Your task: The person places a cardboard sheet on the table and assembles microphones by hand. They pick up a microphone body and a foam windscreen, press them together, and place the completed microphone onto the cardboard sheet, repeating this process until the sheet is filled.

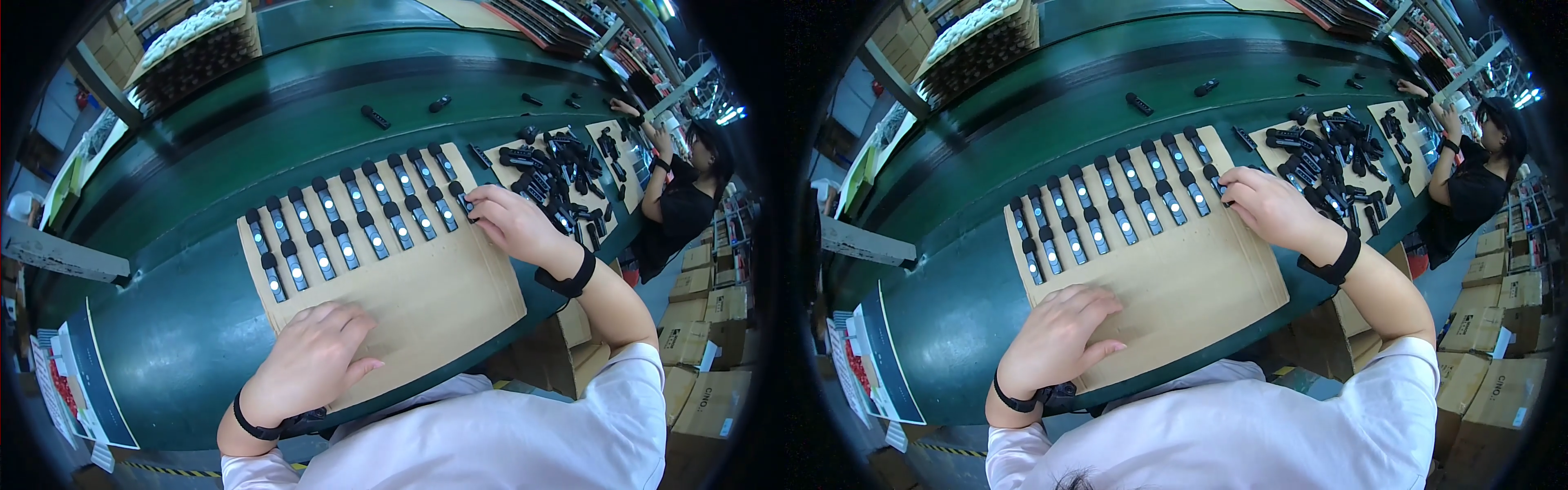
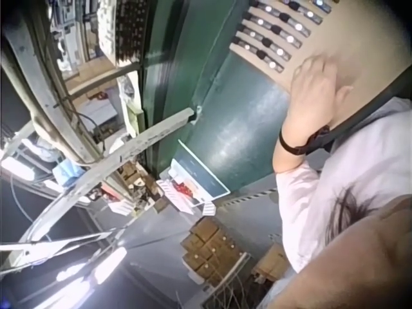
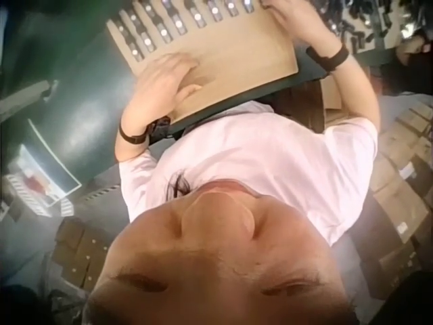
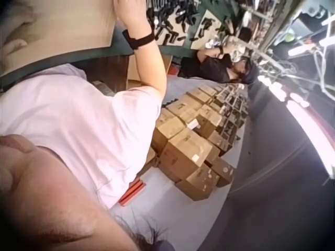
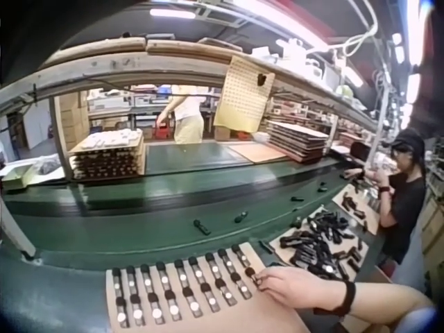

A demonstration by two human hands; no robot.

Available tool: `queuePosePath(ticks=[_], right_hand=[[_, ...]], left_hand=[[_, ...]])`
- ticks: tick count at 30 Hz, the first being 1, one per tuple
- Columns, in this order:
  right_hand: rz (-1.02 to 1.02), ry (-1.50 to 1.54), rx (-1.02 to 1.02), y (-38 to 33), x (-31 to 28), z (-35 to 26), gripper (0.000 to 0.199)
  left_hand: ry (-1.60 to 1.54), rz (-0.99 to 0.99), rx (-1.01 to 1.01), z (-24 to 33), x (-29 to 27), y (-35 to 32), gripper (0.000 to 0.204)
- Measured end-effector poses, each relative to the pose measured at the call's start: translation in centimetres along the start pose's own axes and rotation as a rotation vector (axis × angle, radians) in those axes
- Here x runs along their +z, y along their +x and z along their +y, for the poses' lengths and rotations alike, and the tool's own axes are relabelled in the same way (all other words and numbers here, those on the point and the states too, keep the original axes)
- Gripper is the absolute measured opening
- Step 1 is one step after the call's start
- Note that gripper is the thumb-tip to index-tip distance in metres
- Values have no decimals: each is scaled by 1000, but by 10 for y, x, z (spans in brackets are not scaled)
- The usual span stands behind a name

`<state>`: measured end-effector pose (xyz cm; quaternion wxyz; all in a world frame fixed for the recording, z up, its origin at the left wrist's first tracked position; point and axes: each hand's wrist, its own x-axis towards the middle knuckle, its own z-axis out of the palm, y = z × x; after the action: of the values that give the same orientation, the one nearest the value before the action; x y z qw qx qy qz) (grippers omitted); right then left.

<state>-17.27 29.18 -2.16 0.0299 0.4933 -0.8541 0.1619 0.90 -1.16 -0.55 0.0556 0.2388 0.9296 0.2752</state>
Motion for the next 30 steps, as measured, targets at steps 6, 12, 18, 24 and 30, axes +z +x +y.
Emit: queuePosePath(ticks=[6,12,18,24,30], right_hand=[[-25,119,44,11,-21,11,26],[-12,41,121,40,-43,63,27],[-52,-181,158,102,-26,111,28],[-71,-252,61,157,7,147,28],[-124,-262,-9,190,41,167,27]], left_hand=[[-86,16,-11,-2,-14,-2,41],[-94,-31,-6,-24,-65,8,36],[-107,-10,-226,-64,-125,62,23],[360,0,-202,-114,-131,159,17],[601,-96,-72,-155,-97,226,27]])
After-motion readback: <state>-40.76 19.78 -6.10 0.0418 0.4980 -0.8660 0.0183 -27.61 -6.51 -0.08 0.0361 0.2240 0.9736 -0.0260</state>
